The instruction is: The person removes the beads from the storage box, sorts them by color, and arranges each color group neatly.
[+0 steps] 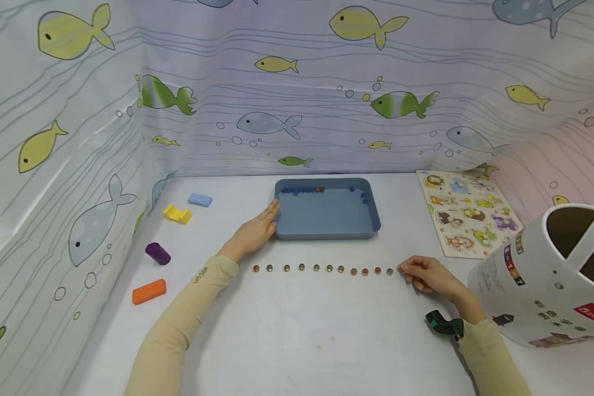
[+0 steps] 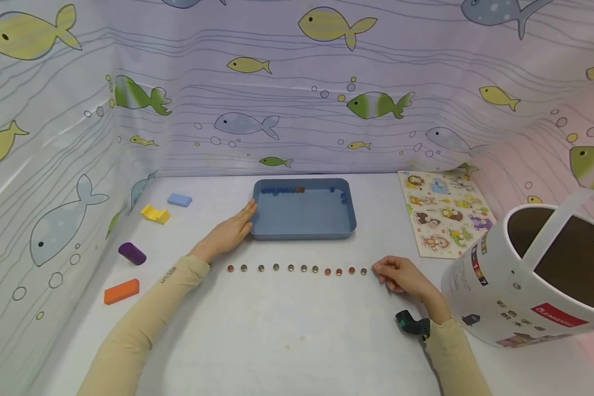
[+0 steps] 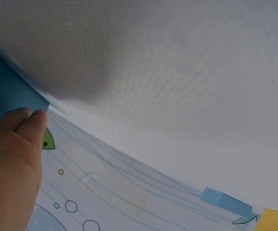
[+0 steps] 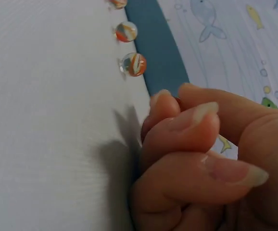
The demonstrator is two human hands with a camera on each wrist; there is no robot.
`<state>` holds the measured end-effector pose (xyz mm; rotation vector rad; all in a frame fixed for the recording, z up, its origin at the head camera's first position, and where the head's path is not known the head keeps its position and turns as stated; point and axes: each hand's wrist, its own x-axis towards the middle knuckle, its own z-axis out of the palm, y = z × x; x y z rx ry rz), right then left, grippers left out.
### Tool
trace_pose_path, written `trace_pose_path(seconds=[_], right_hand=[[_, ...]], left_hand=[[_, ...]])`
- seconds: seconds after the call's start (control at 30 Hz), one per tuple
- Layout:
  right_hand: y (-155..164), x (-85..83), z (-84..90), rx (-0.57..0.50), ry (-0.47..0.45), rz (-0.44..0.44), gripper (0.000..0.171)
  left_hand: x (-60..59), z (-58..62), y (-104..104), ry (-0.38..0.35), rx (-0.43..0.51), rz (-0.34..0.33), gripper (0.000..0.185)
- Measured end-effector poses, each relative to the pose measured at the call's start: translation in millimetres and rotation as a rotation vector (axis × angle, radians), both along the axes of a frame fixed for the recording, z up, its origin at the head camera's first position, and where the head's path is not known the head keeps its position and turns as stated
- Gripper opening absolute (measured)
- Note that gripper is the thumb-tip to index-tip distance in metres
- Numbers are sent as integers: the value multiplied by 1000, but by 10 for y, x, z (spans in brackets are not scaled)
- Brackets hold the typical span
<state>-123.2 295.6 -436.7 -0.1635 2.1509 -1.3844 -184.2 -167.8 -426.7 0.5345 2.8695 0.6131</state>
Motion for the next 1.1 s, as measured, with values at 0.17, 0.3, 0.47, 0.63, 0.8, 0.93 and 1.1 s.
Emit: trace_pose_path(seconds=[0.17,0.3,0.47,0.63,0.8,0.93,1.1], right_hand=[[-65,17,-10,49,47,-35,38],[-104,14,-35,91,67,-22,34],[-108,14,-49,111,73,-2,32],[-104,20,-39,113,76,3,34],[-107,9,-36,97,63,-6,38],[-79,-6,-9,91,56,-5,39],[-32,-46,106,75,62,-21,41]], left_hand=[[-10,-15,-13,0,-1,4,56],[-18,-25,-16,6,-3,6,56],[-24,-30,-16,12,4,4,56],[-24,-32,-13,10,6,-1,56],[-25,-31,-24,15,0,4,56],[-19,-24,-26,11,3,6,56],[-21,-23,-19,-2,10,-2,56]])
